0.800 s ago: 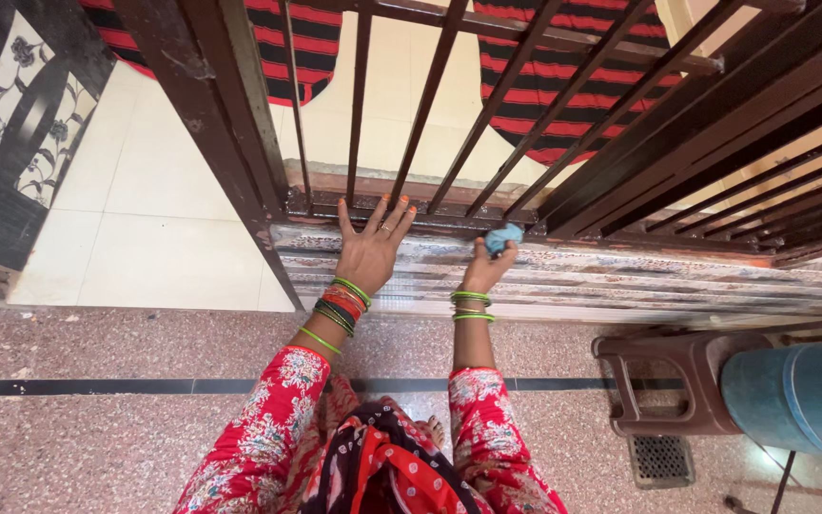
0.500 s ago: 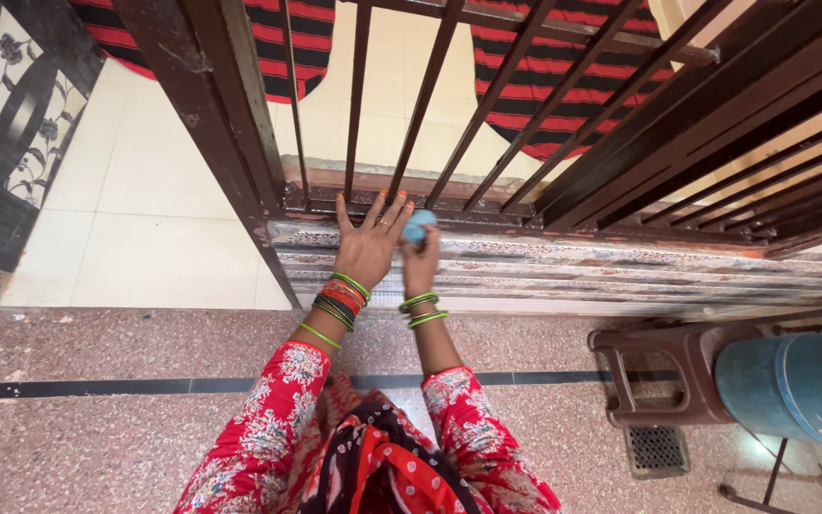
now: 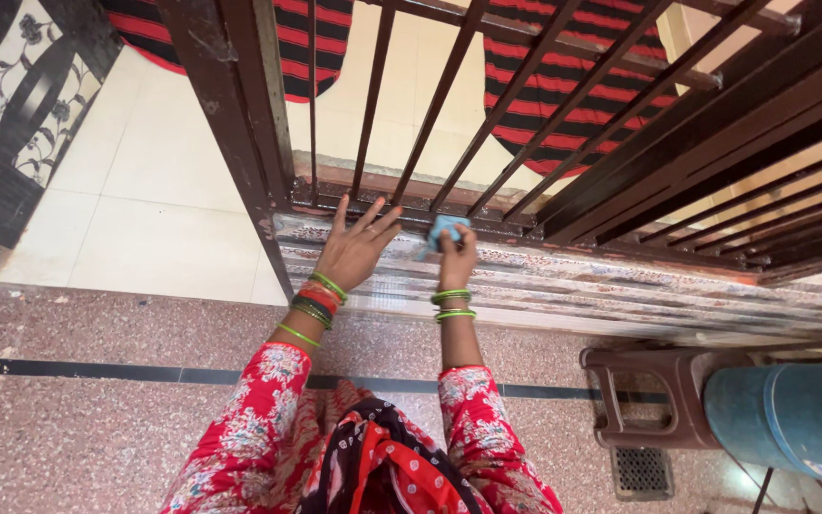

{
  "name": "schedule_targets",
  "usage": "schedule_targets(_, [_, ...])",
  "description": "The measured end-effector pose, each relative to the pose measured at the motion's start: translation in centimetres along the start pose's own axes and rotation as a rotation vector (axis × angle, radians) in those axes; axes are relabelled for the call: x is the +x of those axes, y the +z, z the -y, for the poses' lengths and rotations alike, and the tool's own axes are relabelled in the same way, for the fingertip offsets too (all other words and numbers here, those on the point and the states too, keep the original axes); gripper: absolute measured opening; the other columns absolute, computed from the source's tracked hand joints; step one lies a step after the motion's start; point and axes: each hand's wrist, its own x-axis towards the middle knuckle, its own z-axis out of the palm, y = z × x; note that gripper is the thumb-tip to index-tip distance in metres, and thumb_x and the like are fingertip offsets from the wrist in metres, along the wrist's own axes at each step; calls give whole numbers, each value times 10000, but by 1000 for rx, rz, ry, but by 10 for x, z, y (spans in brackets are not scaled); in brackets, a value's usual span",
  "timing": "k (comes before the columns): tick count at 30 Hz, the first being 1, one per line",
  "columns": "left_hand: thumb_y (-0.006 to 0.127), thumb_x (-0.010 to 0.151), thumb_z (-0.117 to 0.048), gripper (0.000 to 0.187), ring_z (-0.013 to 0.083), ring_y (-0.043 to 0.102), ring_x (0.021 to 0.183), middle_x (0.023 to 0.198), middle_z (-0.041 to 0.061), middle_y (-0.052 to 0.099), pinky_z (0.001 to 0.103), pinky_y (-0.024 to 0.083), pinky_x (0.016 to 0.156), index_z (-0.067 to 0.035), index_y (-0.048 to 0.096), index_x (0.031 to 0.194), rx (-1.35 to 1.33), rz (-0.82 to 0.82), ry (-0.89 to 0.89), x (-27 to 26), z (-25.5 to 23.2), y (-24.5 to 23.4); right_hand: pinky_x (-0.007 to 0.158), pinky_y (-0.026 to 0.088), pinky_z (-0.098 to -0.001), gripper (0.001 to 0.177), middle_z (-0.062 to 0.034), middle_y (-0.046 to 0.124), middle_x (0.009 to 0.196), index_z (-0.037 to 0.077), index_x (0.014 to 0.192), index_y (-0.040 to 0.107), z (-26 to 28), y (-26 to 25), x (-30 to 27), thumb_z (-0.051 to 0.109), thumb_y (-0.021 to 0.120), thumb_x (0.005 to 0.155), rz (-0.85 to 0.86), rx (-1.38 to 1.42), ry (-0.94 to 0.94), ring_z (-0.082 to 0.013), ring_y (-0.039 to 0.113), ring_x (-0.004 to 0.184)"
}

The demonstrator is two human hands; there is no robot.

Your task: The person wipes a brown metal railing with a blue cloth. They systematically clean the horizontal bars and vertical supports of the railing, moving from left to right across the frame.

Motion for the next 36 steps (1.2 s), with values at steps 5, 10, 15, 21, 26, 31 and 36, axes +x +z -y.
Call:
schedule_targets(5, [651, 920, -95, 437, 175, 365, 1500, 1554, -26, 461, 611, 76, 1284, -193, 638, 1345, -148, -255, -243, -22, 18, 11, 812, 565, -272, 246, -18, 614, 1091, 78, 1141, 654, -8, -51, 31, 61, 757, 919, -141, 190, -116, -130, 588, 947])
schedule_targets(10, [623, 943, -40, 534, 157, 383, 1508, 1625, 19, 465, 606, 94, 1291, -145, 563, 1463, -112, -325, -407, -24, 29, -13, 783, 585, -272, 441, -21, 514, 1122, 149, 1272, 555, 18, -77, 38, 0, 712, 887, -351, 397, 24, -139, 595, 948])
schedule_targets(15, [614, 926, -112, 601, 144, 304, 1534, 1630, -21, 385, 722, 43, 1205, -183, 473, 1506, -11, -158, -439, -17, 22, -14, 747, 528, -278, 493, -37, 508, 1082, 137, 1284, 573, 18, -95, 37, -53, 713, 852, -405, 297, -72, -142, 570, 927])
schedule_targets(21, [574, 933, -124, 662, 139, 271, 1549, 1686, -24, 313, 759, 34, 1167, -186, 406, 1571, 30, -95, -524, -13, 16, -1, 760, 542, -281, 221, -18, 623, 1031, 96, 1098, 627, 1, -90, 38, 6, 735, 928, -352, -1, -182, -117, 565, 863])
schedule_targets(26, [566, 934, -152, 665, 145, 249, 1550, 1693, -24, 278, 778, 90, 1146, -190, 387, 1574, 34, -42, -551, -12, 13, -5, 756, 509, -302, 201, -14, 645, 1009, 90, 1115, 633, 13, -51, 14, 136, 738, 950, -242, -77, -142, -120, 555, 826])
schedule_targets(31, [591, 917, -181, 728, 141, 188, 1553, 1700, -38, 199, 715, 226, 1142, -211, 321, 1593, 8, 49, -592, -6, 9, -16, 761, 493, -355, 373, -73, 604, 967, 53, 1114, 589, 51, -7, -27, 209, 835, 880, -82, -205, -308, -199, 539, 822])
schedule_targets(36, [626, 889, -185, 819, 152, 150, 1558, 1709, -35, 140, 590, 385, 1117, -222, 248, 1614, -36, 94, -581, -7, 6, -29, 762, 534, -381, 372, -99, 644, 1041, 88, 1115, 592, 79, 23, -49, 209, 823, 849, 72, -358, -456, -224, 628, 867])
